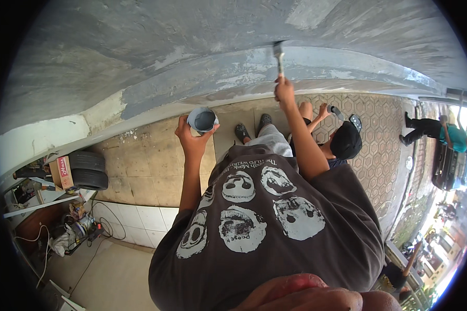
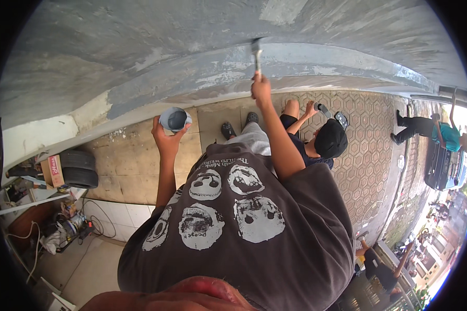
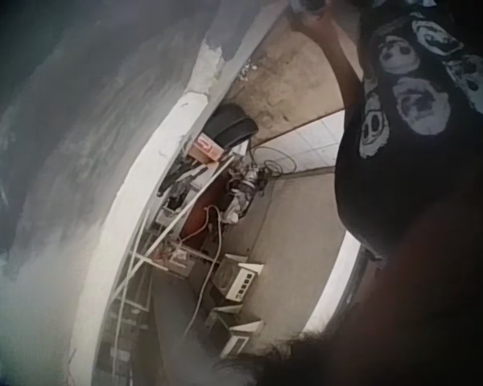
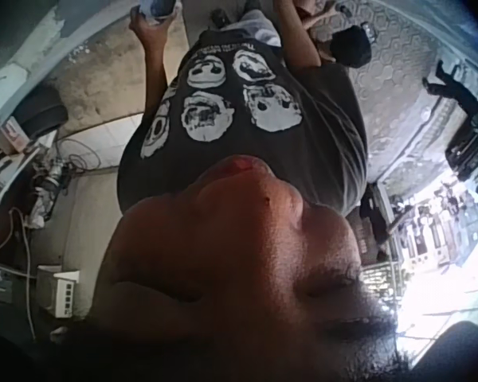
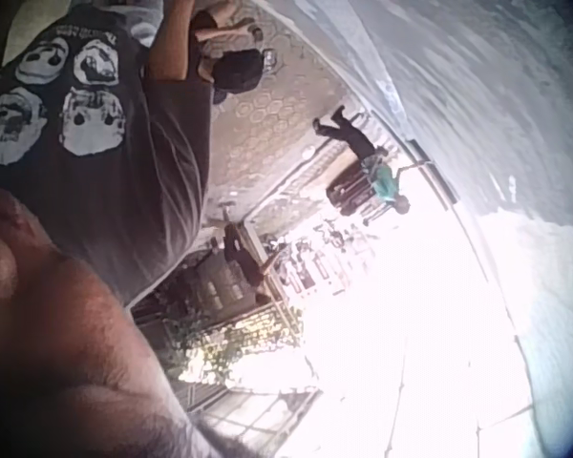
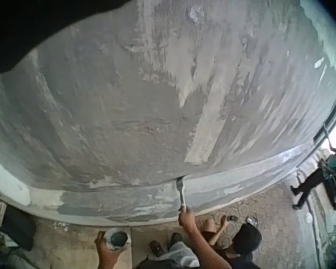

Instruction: The person paints a grey wall using a paintbrush and a small container of grey paint.

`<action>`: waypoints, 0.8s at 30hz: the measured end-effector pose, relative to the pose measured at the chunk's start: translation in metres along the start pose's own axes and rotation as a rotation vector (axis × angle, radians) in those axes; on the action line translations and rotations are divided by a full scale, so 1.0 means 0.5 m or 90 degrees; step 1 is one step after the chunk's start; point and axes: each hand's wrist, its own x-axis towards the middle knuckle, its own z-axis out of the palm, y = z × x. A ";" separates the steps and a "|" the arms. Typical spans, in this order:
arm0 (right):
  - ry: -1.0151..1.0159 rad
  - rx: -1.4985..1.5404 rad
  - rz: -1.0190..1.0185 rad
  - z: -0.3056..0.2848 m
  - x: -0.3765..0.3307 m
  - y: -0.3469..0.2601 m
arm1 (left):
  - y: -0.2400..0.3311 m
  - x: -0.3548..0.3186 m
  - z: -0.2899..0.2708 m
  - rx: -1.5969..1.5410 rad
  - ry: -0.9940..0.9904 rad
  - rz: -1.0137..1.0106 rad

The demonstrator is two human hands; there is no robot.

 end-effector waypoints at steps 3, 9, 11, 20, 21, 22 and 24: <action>-0.119 -0.005 0.065 0.024 -0.076 0.014 | -0.002 0.003 0.009 0.057 -0.001 0.017; -0.161 -0.331 -0.199 -0.027 -0.082 -0.028 | 0.003 0.027 0.028 0.049 -0.022 0.050; -0.043 -0.305 -0.171 -0.100 -0.003 -0.047 | 0.015 0.038 0.037 0.028 -0.019 0.057; 0.251 0.150 -0.052 -0.222 0.044 -0.059 | 0.004 0.017 0.027 0.042 -0.009 0.057; 0.270 0.182 -0.050 -0.185 0.041 -0.053 | 0.000 0.014 0.028 0.043 -0.008 0.058; 0.262 0.199 -0.065 -0.148 0.033 -0.042 | -0.003 0.011 0.029 0.035 -0.019 0.048; 0.241 0.057 -0.136 -0.081 0.030 -0.019 | -0.002 0.010 0.031 0.029 -0.030 0.039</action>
